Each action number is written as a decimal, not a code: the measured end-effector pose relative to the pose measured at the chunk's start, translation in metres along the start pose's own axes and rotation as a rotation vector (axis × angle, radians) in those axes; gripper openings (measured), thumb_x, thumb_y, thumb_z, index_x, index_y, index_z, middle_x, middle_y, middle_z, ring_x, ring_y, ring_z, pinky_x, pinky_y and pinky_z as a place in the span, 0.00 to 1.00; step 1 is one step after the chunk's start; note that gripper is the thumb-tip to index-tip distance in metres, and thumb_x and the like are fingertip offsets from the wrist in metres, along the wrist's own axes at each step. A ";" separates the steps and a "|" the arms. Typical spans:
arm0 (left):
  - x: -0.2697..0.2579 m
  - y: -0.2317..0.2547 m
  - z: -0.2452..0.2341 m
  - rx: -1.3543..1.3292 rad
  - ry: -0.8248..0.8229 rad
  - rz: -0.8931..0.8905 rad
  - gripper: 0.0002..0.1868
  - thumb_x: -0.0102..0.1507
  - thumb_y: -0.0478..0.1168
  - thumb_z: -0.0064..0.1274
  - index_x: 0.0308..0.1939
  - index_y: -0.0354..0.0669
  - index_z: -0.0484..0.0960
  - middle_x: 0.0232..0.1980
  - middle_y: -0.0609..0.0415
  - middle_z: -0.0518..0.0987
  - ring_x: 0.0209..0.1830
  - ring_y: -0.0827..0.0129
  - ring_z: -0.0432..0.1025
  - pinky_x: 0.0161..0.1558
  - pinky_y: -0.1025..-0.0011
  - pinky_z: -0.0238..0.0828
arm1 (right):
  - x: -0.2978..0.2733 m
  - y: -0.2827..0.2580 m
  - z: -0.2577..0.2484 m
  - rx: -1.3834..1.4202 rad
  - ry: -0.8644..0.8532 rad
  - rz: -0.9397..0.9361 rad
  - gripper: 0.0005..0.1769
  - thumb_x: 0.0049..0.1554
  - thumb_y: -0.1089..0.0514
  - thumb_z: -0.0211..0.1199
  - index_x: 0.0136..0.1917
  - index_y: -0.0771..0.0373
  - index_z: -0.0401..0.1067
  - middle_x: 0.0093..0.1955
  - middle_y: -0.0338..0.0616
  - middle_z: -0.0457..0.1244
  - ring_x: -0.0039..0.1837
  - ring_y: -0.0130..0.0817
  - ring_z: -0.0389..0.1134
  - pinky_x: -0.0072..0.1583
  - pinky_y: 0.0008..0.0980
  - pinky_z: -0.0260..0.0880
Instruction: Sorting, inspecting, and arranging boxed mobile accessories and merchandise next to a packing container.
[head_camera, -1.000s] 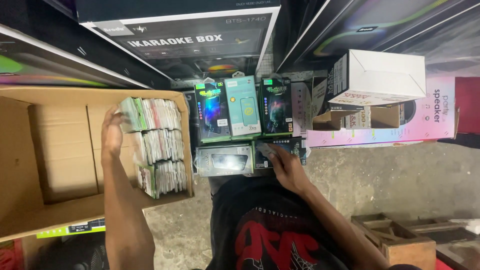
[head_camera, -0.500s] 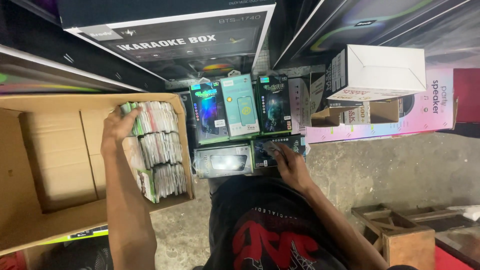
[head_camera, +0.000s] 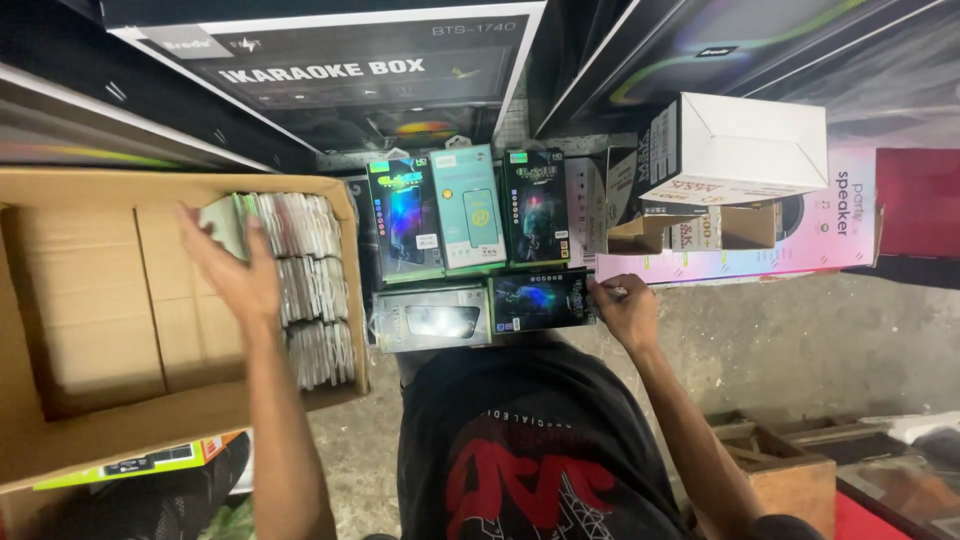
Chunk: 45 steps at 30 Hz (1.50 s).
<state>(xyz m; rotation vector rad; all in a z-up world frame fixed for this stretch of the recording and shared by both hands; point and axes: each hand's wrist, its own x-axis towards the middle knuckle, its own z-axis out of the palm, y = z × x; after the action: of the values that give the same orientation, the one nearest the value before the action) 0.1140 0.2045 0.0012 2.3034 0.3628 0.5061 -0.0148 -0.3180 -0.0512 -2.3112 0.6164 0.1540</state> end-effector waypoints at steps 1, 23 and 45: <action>-0.019 0.023 0.002 0.001 0.002 -0.006 0.43 0.72 0.36 0.60 0.84 0.34 0.49 0.77 0.31 0.64 0.72 0.49 0.65 0.70 0.53 0.63 | 0.000 -0.003 -0.004 -0.004 -0.004 -0.003 0.24 0.57 0.44 0.73 0.51 0.69 0.80 0.47 0.53 0.73 0.48 0.40 0.78 0.51 0.35 0.76; -0.175 0.087 0.063 0.250 -0.923 0.382 0.55 0.48 0.41 0.73 0.76 0.50 0.59 0.78 0.40 0.55 0.79 0.41 0.47 0.75 0.35 0.36 | 0.004 -0.020 -0.004 -0.008 -0.083 0.069 0.18 0.50 0.56 0.78 0.49 0.69 0.79 0.39 0.51 0.73 0.38 0.34 0.75 0.43 0.33 0.74; -0.182 0.138 0.071 -1.468 -1.529 -0.862 0.37 0.72 0.59 0.43 0.79 0.41 0.61 0.74 0.35 0.68 0.70 0.46 0.67 0.64 0.52 0.67 | 0.026 -0.183 -0.079 0.486 -0.741 -0.422 0.10 0.51 0.63 0.74 0.47 0.65 0.79 0.44 0.40 0.72 0.45 0.25 0.74 0.47 0.26 0.76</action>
<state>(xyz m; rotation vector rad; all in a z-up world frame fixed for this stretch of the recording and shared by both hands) 0.0010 -0.0063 0.0088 0.4828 0.0564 -1.0781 0.0888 -0.2686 0.1132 -1.6832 -0.1981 0.5561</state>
